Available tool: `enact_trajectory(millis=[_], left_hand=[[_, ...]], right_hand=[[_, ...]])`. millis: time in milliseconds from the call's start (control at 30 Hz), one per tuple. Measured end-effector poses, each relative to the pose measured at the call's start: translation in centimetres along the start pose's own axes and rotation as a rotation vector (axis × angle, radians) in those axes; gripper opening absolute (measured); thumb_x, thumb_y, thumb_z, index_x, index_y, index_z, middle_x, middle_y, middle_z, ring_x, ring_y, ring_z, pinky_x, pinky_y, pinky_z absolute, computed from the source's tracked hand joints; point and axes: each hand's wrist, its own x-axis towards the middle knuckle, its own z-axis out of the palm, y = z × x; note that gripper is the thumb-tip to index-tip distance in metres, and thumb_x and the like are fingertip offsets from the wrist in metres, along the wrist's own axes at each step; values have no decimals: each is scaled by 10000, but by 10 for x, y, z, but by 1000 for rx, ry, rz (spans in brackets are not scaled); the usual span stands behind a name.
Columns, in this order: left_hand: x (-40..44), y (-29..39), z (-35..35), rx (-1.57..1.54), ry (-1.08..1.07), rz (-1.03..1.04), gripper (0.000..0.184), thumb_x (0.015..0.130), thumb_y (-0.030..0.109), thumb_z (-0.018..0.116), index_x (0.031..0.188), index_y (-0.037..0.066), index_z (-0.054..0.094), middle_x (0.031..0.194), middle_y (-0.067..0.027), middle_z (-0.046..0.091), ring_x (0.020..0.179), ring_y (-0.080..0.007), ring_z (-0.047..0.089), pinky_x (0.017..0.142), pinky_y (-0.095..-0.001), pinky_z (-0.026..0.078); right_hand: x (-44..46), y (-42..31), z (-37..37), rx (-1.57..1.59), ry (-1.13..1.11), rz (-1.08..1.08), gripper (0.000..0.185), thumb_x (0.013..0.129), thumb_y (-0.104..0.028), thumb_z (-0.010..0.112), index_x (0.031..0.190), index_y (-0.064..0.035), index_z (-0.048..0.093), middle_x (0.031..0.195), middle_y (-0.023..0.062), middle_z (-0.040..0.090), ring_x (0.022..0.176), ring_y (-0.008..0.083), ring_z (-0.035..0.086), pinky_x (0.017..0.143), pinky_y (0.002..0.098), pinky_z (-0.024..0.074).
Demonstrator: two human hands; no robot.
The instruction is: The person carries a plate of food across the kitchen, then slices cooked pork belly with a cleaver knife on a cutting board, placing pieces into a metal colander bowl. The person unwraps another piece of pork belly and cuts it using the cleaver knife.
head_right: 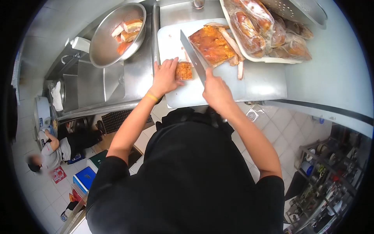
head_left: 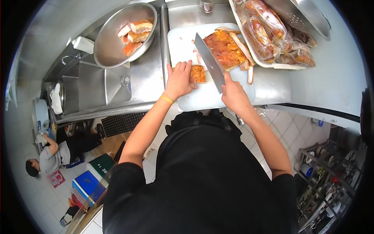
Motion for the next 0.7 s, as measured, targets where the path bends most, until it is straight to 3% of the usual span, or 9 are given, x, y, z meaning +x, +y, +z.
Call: enact_trajectory(millis=[67, 100, 400, 500, 633, 700], left_hand=[[17, -3, 9, 35, -325, -26, 699, 611, 329, 834, 1161, 20, 533, 1092, -121, 557, 1104, -285, 532, 935, -518, 376], [16, -1, 15, 73, -184, 16, 530, 630, 326, 795, 1008, 37, 562, 951, -76, 566, 972, -251, 560, 844, -455, 397], [18, 4, 27, 57, -234, -108, 413, 697, 281, 720, 997, 45, 561, 948, -79, 546, 929, -231, 558, 800, -398, 412], [19, 2, 28, 42, -248, -98, 423, 689, 277, 732, 1000, 49, 557, 962, -76, 538, 933, -224, 551, 793, -396, 409], [20, -1, 28, 38, -274, -75, 441, 684, 270, 741, 1017, 50, 553, 985, -71, 535, 947, -217, 547, 795, -389, 407], [25, -2, 23, 36, -332, -97, 453, 682, 268, 745, 1029, 51, 550, 990, -69, 536, 956, -215, 551, 801, -391, 413]], right_hand=[[-8, -12, 3, -1, -34, 11, 377, 803, 26, 545, 1146, 18, 389, 798, 301, 637, 806, 489, 633, 739, 558, 498], [-10, -18, 5, -10, -61, 19, 369, 792, 38, 548, 1124, 19, 388, 797, 307, 634, 805, 487, 634, 733, 556, 502], [-16, -47, 2, -147, -197, 108, 391, 740, 87, 557, 1083, 35, 377, 715, 292, 626, 739, 486, 634, 669, 542, 512], [-19, -47, -2, -69, -231, 115, 311, 815, 80, 499, 1096, 62, 367, 704, 320, 593, 724, 500, 608, 653, 579, 446], [42, -30, 45, -72, -64, -63, 309, 833, 54, 500, 1116, 69, 376, 706, 303, 599, 678, 492, 598, 617, 569, 439], [63, -28, 60, -61, -46, -20, 308, 837, 44, 502, 1117, 62, 376, 713, 304, 600, 684, 494, 597, 619, 571, 439]])
